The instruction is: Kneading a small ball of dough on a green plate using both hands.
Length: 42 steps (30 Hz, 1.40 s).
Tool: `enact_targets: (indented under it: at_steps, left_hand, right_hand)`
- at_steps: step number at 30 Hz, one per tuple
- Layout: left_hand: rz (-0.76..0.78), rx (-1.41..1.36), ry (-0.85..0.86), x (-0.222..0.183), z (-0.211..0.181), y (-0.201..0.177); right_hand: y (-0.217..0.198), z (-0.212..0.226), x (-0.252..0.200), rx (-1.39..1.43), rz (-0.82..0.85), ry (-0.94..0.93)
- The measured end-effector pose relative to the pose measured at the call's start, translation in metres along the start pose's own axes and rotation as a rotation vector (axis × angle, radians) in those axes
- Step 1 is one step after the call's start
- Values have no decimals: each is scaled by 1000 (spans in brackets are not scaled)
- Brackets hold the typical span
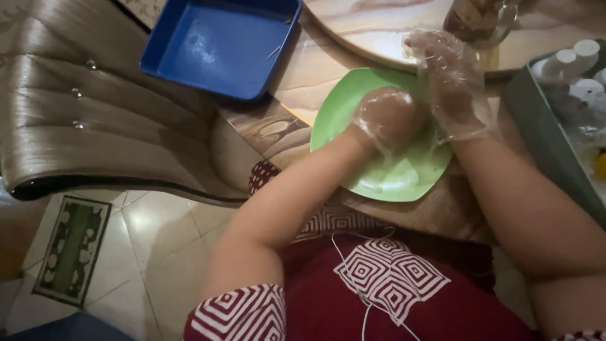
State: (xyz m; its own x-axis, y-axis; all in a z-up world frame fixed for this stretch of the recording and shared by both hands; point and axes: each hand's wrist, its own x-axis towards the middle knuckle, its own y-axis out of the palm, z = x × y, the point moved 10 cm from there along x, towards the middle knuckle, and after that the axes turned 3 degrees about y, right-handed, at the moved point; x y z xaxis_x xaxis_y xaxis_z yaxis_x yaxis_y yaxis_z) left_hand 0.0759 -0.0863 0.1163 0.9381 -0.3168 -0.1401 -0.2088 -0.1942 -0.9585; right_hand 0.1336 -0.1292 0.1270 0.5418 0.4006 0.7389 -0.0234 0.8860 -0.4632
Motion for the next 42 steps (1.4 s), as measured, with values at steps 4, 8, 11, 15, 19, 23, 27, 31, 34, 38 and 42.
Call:
enact_targets:
  at_steps: [4, 8, 11, 15, 19, 23, 27, 31, 34, 38, 42]
  left_hand:
    - [-82, -253, -127, 9, 34, 17]
    - [-553, -267, 190, 38, 64, 19]
    - [-790, -1554, -380, 3, 154, 18]
    - [-1057, -1549, -87, -36, 171, -40]
    - [-1109, -1486, -74, -1, 222, -40]
    - [-963, -1526, -108, 31, 222, -53]
    - [-881, -1576, 75, 62, 226, -46]
    - [-719, -1638, -112, 60, 224, -30]
    - [-707, -1652, -46, 75, 243, -9]
    - [-677, -1505, -10, 62, 237, -12]
    - [-634, -1455, -113, 58, 229, -16]
  right_hand:
    - [1, -5, -3, 18, 5, 25]
    - [7, -65, -10, 321, -108, 557]
    - [6, -39, -7, 411, 46, 119]
    - [23, 48, -9, 1009, 411, -524]
    - [83, 68, -25, -273, 992, 7]
    - [91, 72, -26, -327, 723, -247]
    - [104, 68, -22, -367, 726, -176]
    - [119, 76, -14, -361, 537, -373]
    - [129, 53, -9, -104, 648, -101]
    - [121, 52, -2, -219, 518, -124]
    - [113, 22, 9, 524, 600, 617]
